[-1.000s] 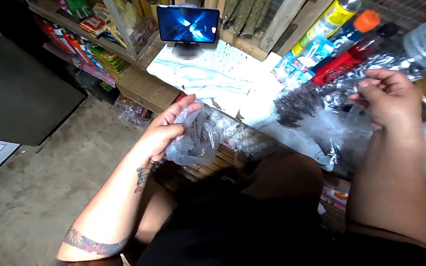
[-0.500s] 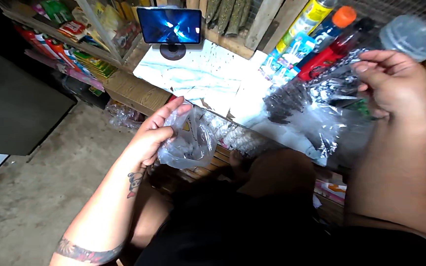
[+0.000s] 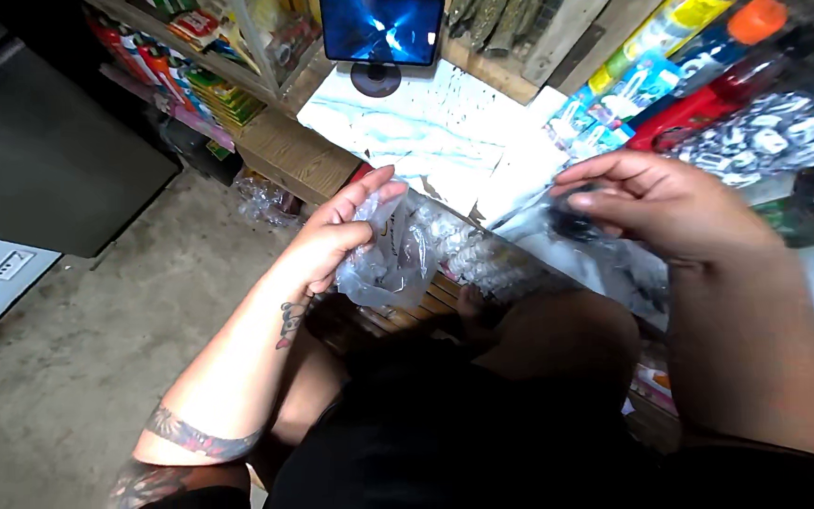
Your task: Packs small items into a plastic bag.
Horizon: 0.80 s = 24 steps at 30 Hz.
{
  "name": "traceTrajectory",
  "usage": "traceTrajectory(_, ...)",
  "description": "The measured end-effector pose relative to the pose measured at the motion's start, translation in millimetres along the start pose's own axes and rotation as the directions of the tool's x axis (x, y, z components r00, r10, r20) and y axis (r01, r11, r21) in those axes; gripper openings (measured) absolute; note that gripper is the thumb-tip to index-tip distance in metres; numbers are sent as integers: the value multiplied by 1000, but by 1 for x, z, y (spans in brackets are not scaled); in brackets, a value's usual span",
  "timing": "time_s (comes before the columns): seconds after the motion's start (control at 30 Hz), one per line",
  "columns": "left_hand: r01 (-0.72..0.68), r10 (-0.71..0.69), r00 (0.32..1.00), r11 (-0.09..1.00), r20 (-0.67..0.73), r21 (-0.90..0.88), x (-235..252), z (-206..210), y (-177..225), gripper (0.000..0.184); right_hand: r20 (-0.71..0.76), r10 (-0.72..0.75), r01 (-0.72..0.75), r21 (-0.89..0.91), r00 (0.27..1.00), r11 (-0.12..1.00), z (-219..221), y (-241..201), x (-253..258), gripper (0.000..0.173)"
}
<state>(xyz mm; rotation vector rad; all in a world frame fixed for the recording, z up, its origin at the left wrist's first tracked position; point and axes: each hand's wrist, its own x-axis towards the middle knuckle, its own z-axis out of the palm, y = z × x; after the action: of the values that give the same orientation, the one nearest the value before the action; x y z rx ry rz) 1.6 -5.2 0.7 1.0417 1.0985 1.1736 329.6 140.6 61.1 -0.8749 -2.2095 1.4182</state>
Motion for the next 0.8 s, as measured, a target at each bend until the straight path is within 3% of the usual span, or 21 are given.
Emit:
traceTrajectory(0.17, -17, 17, 1000, 1000, 23, 8, 0, -1, 1, 79, 241, 60, -45, -70, 969, 997, 54, -5, 25, 24)
traceTrajectory(0.37, -19, 19, 999, 1000, 46, 7, 1, -2, 0, 79, 450, 14, 73, -177, 893, 981, 111, 15, 63, 23)
traceTrajectory(0.57, -19, 18, 998, 1000, 59, 18, 3, -3, -1, 79, 503, 189, -4, -346, 844, 938, 155, 25, 83, 27)
traceTrajectory(0.8, -32, 33, 997, 999, 68, -15, 3, -4, -1, 77, 382, 0, 80, -193, 924, 978, 107, 34, 66, 28)
